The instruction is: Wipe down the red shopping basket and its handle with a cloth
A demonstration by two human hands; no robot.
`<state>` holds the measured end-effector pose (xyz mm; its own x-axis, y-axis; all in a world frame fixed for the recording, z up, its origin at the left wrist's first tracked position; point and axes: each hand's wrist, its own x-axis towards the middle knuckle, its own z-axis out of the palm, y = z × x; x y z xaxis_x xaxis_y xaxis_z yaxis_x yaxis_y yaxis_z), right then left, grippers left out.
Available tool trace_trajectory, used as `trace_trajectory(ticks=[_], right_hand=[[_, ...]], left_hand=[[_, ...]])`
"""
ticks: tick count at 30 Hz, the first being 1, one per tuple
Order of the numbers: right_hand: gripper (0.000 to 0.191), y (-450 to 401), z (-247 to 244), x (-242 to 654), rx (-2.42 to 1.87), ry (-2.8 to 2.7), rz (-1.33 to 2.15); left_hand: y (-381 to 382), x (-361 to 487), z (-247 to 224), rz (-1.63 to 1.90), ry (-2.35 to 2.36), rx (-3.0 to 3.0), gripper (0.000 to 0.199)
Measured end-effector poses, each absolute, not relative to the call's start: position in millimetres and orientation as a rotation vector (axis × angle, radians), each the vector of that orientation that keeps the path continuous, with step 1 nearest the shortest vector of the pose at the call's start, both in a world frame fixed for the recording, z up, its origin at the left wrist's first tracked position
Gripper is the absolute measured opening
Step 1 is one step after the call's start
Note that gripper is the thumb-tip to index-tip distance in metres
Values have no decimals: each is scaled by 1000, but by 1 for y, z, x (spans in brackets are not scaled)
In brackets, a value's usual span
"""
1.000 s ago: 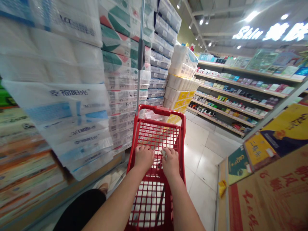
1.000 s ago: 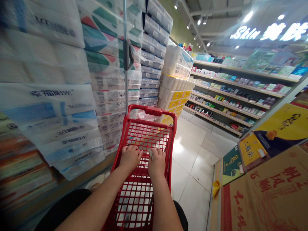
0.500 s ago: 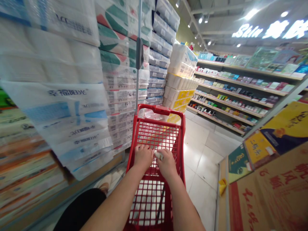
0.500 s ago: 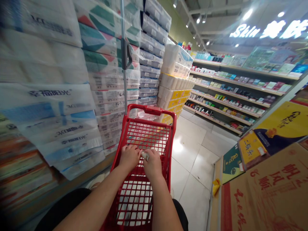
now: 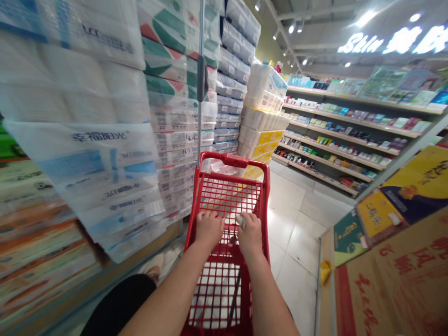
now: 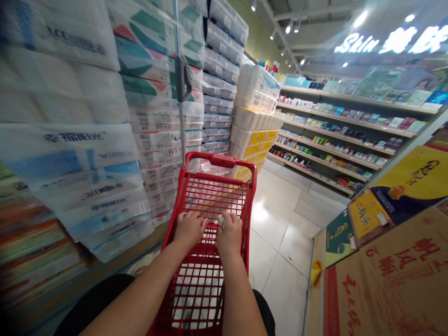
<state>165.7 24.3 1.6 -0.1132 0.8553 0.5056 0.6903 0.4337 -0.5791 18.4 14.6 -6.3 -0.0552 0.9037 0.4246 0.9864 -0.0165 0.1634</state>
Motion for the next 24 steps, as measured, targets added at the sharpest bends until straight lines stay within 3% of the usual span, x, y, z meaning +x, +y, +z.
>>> trace_trajectory(ticks=[6, 11, 16, 21, 24], right_hand=[[36, 21, 0, 161, -1210, -1936, 490], [40, 22, 1, 162, -1263, -1829, 378], [38, 20, 1, 160, -1179, -1934, 599], [39, 20, 0, 162, -1292, -1849, 374], [36, 21, -1, 162, -1319, -1917, 424]], left_hand=[[13, 18, -4, -614, -2075, -2038, 39], [12, 18, -3, -602, -2068, -2028, 41], [11, 18, -3, -585, -2070, -2039, 41], [11, 18, -4, -609, -2062, -2021, 42], [11, 18, -5, -613, -2064, -2022, 41]])
